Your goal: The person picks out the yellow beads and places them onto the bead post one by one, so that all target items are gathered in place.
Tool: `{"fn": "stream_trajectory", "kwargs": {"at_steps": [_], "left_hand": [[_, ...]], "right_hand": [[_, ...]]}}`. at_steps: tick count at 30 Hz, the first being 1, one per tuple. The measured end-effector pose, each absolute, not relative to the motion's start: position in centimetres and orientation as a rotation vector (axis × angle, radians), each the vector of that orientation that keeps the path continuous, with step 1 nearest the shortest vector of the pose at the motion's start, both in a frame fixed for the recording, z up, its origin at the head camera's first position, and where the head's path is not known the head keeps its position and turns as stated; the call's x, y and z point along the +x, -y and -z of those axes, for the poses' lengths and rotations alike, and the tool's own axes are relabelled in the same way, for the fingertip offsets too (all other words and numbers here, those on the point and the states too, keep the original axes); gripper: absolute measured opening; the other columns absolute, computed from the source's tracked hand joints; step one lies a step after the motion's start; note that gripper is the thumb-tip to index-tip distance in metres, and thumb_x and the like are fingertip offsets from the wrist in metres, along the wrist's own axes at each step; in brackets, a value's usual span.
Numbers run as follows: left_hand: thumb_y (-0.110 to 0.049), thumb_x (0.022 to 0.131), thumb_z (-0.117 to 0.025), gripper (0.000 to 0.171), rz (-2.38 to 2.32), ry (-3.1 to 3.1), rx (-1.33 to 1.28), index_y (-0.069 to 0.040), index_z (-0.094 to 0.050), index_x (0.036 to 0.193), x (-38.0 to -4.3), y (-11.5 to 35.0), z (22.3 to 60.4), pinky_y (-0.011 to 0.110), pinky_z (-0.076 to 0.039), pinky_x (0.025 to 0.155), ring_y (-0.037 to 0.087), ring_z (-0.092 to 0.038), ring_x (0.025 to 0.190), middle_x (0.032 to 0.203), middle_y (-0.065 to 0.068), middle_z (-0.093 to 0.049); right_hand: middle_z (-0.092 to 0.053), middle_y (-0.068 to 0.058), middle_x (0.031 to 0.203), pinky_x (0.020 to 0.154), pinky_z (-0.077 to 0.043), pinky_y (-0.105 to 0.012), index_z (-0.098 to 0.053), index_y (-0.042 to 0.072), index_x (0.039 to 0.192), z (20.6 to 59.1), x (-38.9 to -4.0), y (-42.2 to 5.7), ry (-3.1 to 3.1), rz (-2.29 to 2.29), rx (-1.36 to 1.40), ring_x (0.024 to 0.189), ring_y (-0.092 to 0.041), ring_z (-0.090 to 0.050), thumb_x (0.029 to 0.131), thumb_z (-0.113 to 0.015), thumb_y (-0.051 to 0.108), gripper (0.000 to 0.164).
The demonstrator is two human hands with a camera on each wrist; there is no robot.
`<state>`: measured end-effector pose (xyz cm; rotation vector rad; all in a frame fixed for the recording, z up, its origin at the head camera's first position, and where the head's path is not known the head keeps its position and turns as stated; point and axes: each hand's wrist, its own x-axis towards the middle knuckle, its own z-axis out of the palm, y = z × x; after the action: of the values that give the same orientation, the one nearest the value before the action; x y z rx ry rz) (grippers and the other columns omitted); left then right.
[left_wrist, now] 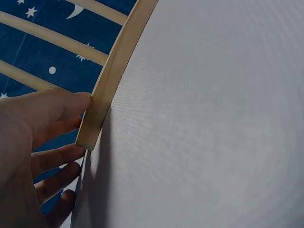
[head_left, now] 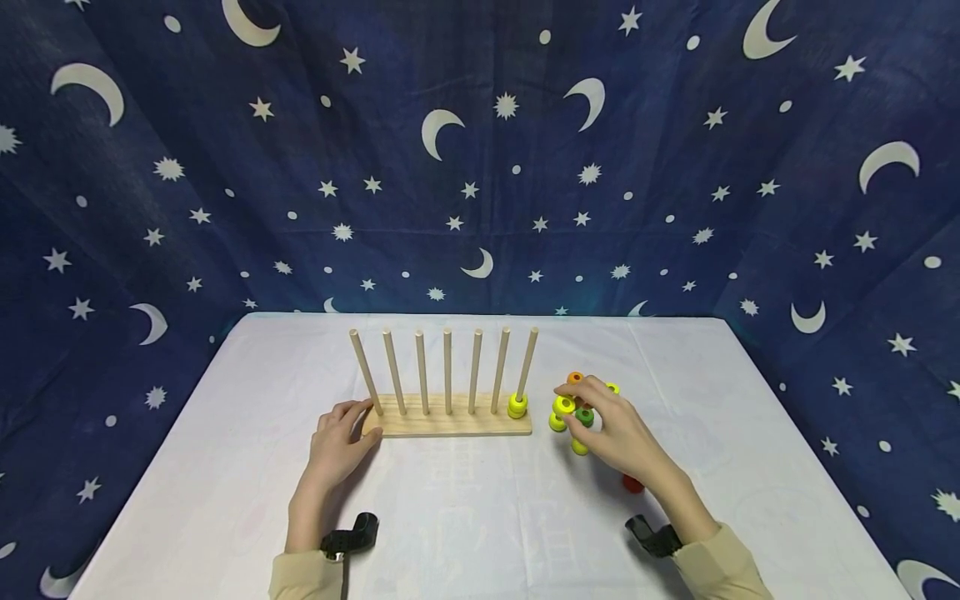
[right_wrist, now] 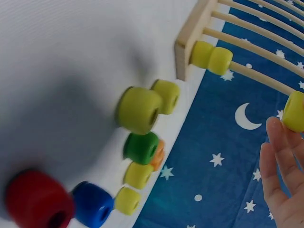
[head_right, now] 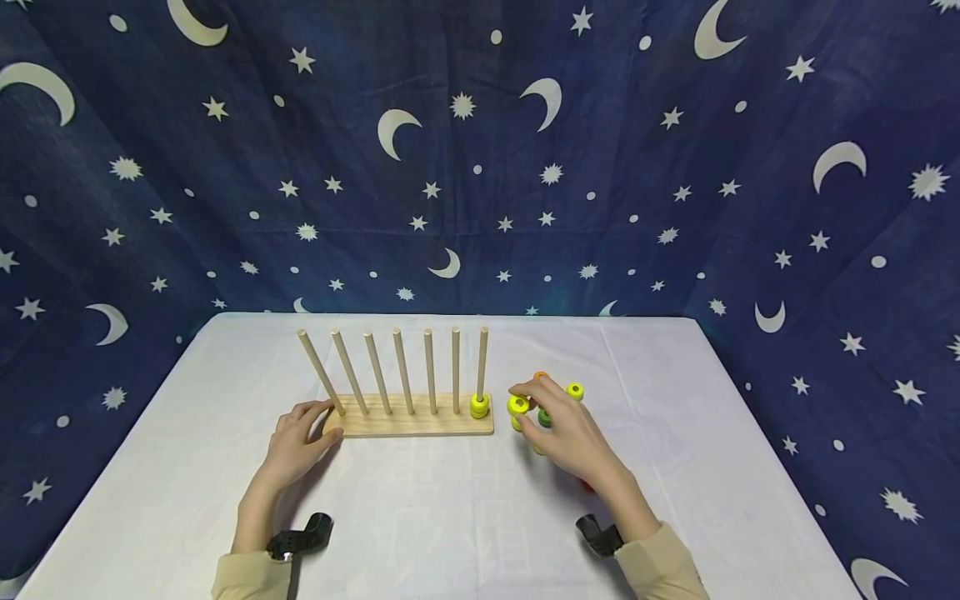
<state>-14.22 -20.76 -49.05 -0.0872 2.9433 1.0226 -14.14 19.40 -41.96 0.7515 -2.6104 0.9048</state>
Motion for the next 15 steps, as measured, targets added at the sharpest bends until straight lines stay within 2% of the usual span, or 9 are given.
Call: {"fn": "stream_trajectory", "kwargs": {"at_steps": [4,10,15], "left_hand": [[-0.029,0.092,-0.062,0.057,-1.02,-2.945,-0.087,-0.011,-0.045,0.143,-14.2,20.8,49.1,0.061,-0.027,0.103,0.04,-0.033,0.131,0.143,0.019,-0.041],[-0.03,0.091,-0.062,0.057,-1.015,-2.951,-0.085,-0.011,-0.045,0.142,-14.2,20.7,49.1,0.06,-0.027,0.102,0.039,-0.033,0.13,0.143,0.019,-0.041],[-0.029,0.091,-0.062,0.057,-1.011,-2.951,-0.094,-0.01,-0.045,0.142,-14.2,20.7,49.0,0.061,-0.026,0.103,0.04,-0.032,0.131,0.143,0.02,-0.041]], "right_hand": [[-0.063,0.006,0.108,0.075,-0.053,-0.031,-0.063,0.017,0.117,41.2,-14.4,-18.9,2.556,-0.959,0.788,0.085,-0.011,-0.06,0.081,-0.07,0.004,0.039],[-0.063,0.006,0.107,0.077,-0.054,-0.026,-0.063,0.014,0.119,40.0,-14.6,-18.5,2.529,-0.946,0.805,0.083,-0.014,-0.063,0.083,-0.072,0.006,0.038],[-0.064,0.004,0.104,0.074,-0.052,-0.024,-0.063,0.012,0.119,39.0,-14.8,-18.3,2.491,-0.941,0.815,0.082,-0.009,-0.059,0.082,-0.071,0.005,0.038]]}}
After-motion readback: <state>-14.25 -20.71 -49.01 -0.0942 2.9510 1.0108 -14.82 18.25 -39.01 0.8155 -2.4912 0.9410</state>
